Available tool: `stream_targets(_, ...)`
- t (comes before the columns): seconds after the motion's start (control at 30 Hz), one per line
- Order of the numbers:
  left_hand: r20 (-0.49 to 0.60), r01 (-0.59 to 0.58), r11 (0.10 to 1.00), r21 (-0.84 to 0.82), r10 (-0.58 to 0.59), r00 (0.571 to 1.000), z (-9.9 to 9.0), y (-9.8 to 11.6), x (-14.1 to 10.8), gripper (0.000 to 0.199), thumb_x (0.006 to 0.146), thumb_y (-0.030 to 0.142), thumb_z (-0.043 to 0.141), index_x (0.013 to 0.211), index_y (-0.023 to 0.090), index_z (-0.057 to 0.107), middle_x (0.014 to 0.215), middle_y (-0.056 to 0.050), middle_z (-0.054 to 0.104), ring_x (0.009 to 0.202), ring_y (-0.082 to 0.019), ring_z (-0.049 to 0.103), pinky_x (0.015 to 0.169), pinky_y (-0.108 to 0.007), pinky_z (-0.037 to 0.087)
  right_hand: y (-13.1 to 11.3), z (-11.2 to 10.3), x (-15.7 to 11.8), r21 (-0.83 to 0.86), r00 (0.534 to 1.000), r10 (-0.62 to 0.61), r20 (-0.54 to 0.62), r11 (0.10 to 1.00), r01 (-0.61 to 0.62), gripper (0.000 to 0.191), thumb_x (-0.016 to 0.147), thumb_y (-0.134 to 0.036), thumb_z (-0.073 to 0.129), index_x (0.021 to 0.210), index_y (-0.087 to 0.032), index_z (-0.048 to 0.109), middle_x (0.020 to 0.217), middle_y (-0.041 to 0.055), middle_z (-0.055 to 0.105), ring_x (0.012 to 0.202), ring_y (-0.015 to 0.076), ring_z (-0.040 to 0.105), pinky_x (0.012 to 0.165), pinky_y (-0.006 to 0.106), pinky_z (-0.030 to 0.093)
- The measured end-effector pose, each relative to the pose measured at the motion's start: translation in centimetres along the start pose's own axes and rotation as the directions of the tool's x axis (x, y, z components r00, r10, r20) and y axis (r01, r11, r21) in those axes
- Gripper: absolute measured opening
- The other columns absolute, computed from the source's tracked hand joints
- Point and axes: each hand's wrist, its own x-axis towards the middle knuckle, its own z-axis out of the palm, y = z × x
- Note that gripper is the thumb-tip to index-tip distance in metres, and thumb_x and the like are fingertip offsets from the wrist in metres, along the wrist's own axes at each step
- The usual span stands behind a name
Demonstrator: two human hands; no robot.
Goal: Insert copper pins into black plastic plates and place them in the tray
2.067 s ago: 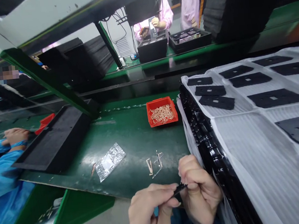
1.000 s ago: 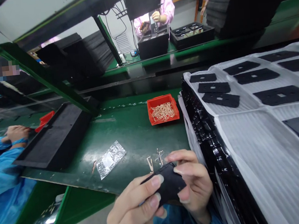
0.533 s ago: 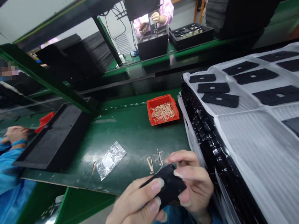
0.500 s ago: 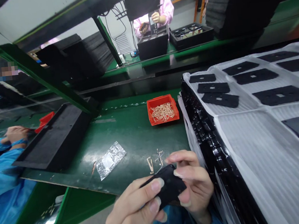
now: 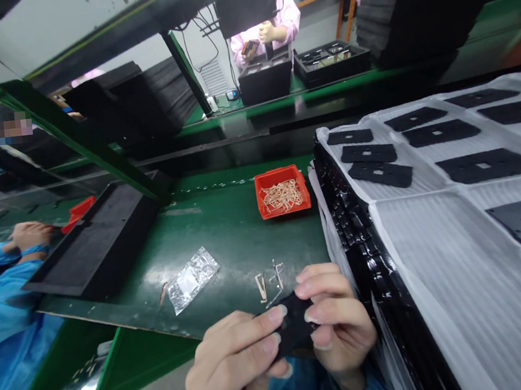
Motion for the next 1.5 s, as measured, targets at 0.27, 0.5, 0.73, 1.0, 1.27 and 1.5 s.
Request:
stream_targets(0.27, 0.284, 0.043, 0.997, 0.059, -0.059, 0.957, -1.0, 0.4, 0.8, 0.004, 0.099, 0.013, 0.071, 0.098, 0.015, 0.073, 0.096, -0.005, 0.087, 0.079, -0.018, 0.085, 0.072, -0.024, 0.068, -0.2, 0.0, -0.1, -0.055, 0.996, 0.086, -0.005, 0.995, -0.086, 0.024, 0.108, -0.03, 0.056, 0.087, -0.02, 0.061, 0.071, 0.0, 0.062, 0.071, 0.0177, 0.059, 0.07, 0.038, 0.054)
stream_targets(0.5, 0.34, 0.178, 0.969, 0.169, -0.227, 0.912, 0.5, 0.3, -0.3, 0.021, 0.096, 0.002, 0.059, 0.1, 0.021, 0.067, 0.084, 0.0, 0.08, 0.066, -0.013, 0.076, 0.064, -0.021, 0.057, -0.1, -0.2, -1.2, -0.09, 0.969, 0.248, 0.004, 0.965, -0.247, 0.027, 0.107, -0.022, 0.049, 0.081, -0.022, 0.053, 0.071, 0.0001, 0.05, 0.074, 0.0189, 0.051, 0.068, 0.035, 0.042)
stream_targets(0.73, 0.29, 0.18, 0.924, 0.337, -0.284, 0.914, 1.9, 0.3, -1.5, 0.019, 0.099, 0.006, 0.053, 0.094, 0.022, 0.06, 0.065, 0.004, 0.06, 0.051, -0.013, 0.059, 0.058, -0.025, 0.045, 0.3, 0.1, -1.4, -0.102, 0.929, 0.371, -0.016, 0.923, -0.37, 0.033, 0.107, -0.018, 0.046, 0.075, -0.023, 0.046, 0.069, -0.002, 0.044, 0.069, 0.0159, 0.046, 0.064, 0.03, 0.039)
stream_targets(1.0, 0.295, 0.654, 0.747, 0.119, -0.656, 0.695, 1.4, -0.6, -0.1, 0.025, 0.109, 0.03, 0.053, 0.094, 0.023, 0.07, 0.073, 0.002, 0.07, 0.06, -0.013, 0.065, 0.057, -0.019, 0.049, 0.2, 0.3, -0.7, -0.207, 0.837, 0.547, 0.004, 0.82, -0.534, 0.028, 0.106, -0.025, 0.052, 0.078, -0.022, 0.054, 0.071, -0.0029, 0.054, 0.063, 0.0123, 0.053, 0.059, 0.023, 0.042)
stream_targets(1.27, 0.262, 0.765, 0.633, 0.116, -0.763, 0.591, 1.1, -0.9, -0.2, 0.032, 0.102, 0.043, 0.062, 0.083, 0.02, 0.071, 0.066, 0.0, 0.068, 0.057, -0.015, 0.064, 0.053, -0.022, 0.05, 0.3, 0.7, -0.9, -0.319, 0.807, 0.59, 0.042, 0.773, -0.549, 0.027, 0.106, -0.029, 0.054, 0.081, -0.022, 0.057, 0.072, -0.0024, 0.058, 0.065, 0.0125, 0.057, 0.064, 0.022, 0.046)
stream_targets(1.5, 0.166, 0.605, 0.624, 0.495, -0.751, 0.639, 2.1, -11.6, 17.5, 0.029, 0.108, 0.041, 0.061, 0.107, 0.014, 0.07, 0.084, -0.001, 0.07, 0.061, -0.012, 0.063, 0.057, -0.025, 0.055, 0.9, 1.4, -1.4, -0.087, 0.706, 0.706, 0.047, 0.707, -0.701, 0.042, 0.11, -0.051, 0.045, 0.088, -0.022, 0.067, 0.079, 0.0026, 0.069, 0.076, 0.0154, 0.068, 0.072, 0.023, 0.054)
